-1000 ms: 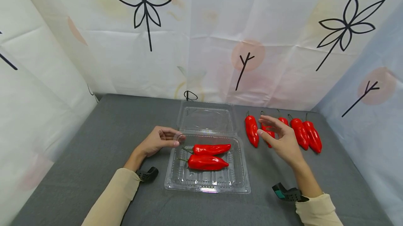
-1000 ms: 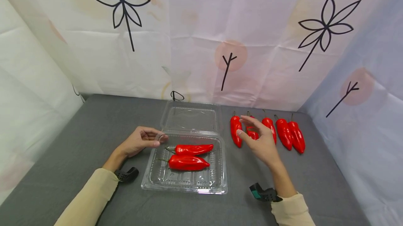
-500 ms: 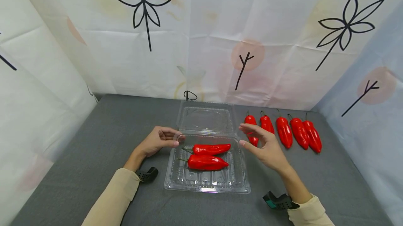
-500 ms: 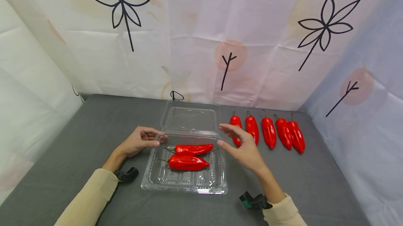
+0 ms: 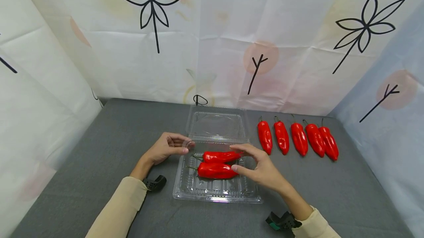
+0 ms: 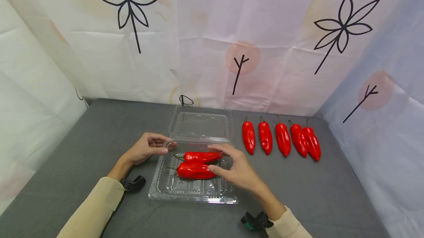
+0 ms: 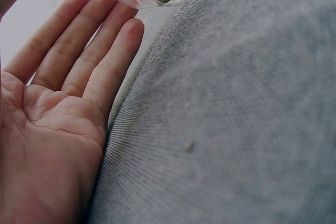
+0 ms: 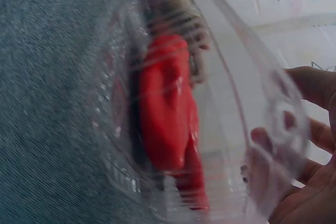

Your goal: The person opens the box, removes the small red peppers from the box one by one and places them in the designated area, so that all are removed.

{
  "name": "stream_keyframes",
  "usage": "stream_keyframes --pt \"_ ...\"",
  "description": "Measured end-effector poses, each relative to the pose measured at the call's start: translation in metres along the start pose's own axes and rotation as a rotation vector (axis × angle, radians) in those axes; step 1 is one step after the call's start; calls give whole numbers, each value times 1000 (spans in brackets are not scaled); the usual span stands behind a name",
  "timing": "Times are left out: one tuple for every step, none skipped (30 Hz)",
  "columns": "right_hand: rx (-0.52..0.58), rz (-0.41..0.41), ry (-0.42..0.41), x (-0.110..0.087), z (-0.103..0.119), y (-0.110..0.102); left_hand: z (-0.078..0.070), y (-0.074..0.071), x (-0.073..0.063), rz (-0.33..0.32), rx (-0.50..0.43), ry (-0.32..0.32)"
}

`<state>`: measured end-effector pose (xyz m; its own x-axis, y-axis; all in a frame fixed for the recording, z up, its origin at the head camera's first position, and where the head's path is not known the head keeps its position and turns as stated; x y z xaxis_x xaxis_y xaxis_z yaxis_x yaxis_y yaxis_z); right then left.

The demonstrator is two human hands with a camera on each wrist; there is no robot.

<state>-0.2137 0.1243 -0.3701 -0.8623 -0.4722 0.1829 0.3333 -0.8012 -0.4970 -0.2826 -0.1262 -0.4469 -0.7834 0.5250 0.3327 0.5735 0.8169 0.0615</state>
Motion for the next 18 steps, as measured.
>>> stream_keyframes --pt "-2 8 1 0 0 3 0 0 0 0 -1 1" --pt "-5 14 2 0 0 6 0 0 0 -1 -3 1" --pt "-10 18 0 0 0 9 -1 0 0 -1 -5 1" --pt "-13 20 -2 0 1 10 0 0 0 0 -6 1" --pt "-15 22 -6 0 1 12 0 0 0 1 -8 0" --pt "-18 24 -7 0 1 13 0 1 0 1 -9 -1" --pt "-20 26 -5 0 1 14 1 1 0 1 -10 -2" --pt "-28 27 -5 0 1 15 1 1 0 0 -10 -3" --pt "-35 29 -7 1 1 16 1 1 0 0 -9 -2" --pt "-41 33 -8 1 2 17 1 1 0 0 -8 -2" --pt "-45 40 -11 2 3 18 1 0 0 -1 -9 -2" --pt "-50 49 -6 2 3 20 1 0 0 -2 -7 -1" --pt "-54 60 -2 3 3 21 1 0 0 -3 -6 -2" --pt "-58 71 -1 4 4 23 1 0 0 -4 -5 -2" --pt "-60 84 1 4 5 25 1 0 0 -5 -3 -2" --pt "-63 96 0 5 5 27 1 0 0 -5 -2 -4" --pt "-64 108 -1 6 6 29 1 0 0 -6 0 -6" --pt "-67 121 -3 7 6 31 1 0 0 -7 2 -7"
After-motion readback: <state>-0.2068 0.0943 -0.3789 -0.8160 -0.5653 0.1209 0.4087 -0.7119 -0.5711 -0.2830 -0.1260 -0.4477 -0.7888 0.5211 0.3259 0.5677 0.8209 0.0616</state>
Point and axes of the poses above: each hand's wrist, its own x-axis towards the middle knuckle, its own y-axis out of the palm, z = x × y, the point moved 10 cm from there along x, towards the middle knuckle, and after that the axes turned 9 degrees about y, right-handed, at the moved point
